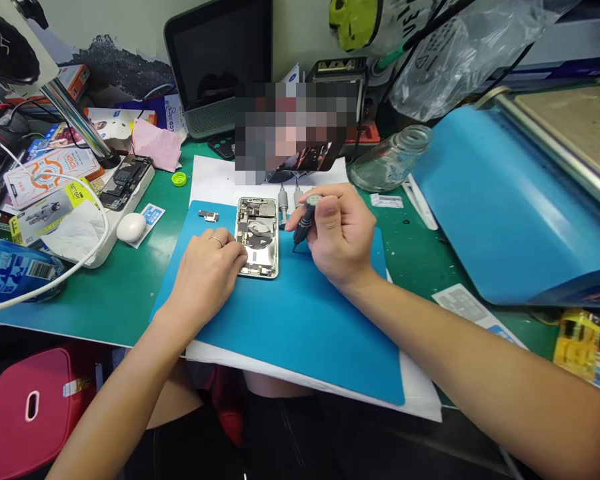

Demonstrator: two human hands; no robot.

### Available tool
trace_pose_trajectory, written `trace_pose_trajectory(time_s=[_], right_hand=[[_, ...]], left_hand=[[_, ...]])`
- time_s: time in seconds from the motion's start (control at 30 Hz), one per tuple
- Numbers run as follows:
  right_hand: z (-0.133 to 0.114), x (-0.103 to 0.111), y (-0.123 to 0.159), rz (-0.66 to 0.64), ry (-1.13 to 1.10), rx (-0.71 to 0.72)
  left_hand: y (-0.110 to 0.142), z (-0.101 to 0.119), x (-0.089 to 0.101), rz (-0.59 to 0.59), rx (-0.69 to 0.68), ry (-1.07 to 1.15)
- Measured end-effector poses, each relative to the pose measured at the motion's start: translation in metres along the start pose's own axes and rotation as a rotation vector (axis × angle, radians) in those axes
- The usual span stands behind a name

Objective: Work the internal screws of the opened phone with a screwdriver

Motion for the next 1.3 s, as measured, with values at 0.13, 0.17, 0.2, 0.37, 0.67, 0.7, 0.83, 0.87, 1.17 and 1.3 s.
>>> trace_pose_trajectory(time_s=[0.13, 0.17, 0.2, 0.37, 0.67, 0.7, 0.83, 0.87, 1.17, 1.3], right_hand=[[0.0, 0.001, 0.0, 0.005, 0.011, -0.007], [0.0, 0.001, 0.0, 0.003, 0.014, -0.011], [0.001, 0.0, -0.001, 0.0, 0.015, -0.014], [0.002, 0.001, -0.001, 0.006, 0.004, -0.012], [0.003, 0.0, 0.0, -0.022, -0.008, -0.012], [0.003, 0.0, 0.0, -0.022, -0.008, -0.011], [0.004, 0.0, 0.0, -0.027, 0.009, -0.013], [0.005, 0.0, 0.0, -0.022, 0.029, -0.015], [0.008, 0.0, 0.001, 0.0, 0.108, -0.045], [0.009, 0.0, 0.001, -0.009, 0.107, -0.043]], left_hand=[[0.024, -0.008, 0.025, 0.158, 0.038, 0.006], [0.031, -0.012, 0.029, 0.19, 0.053, 0.009], [0.038, -0.015, 0.03, 0.213, 0.066, 0.009], [0.053, -0.024, 0.02, 0.196, 0.074, -0.041], [0.061, -0.041, 0.016, 0.236, 0.164, 0.043], [0.062, -0.042, 0.016, 0.239, 0.173, 0.059], [0.064, -0.046, 0.015, 0.241, 0.214, 0.136], [0.065, -0.047, 0.015, 0.24, 0.222, 0.153], [0.06, -0.046, 0.015, 0.218, 0.25, 0.18], [0.057, -0.048, 0.014, 0.203, 0.276, 0.195]])
Point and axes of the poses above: each hand's wrist, its own y-axis away from the middle knuckle, its own x-axis out of the back of the hand, z = x × y, the point moved 9 cm from there along -y, towards the middle knuckle, and after that the axes turned 4 degrees about -x, right-handed, at the moved point
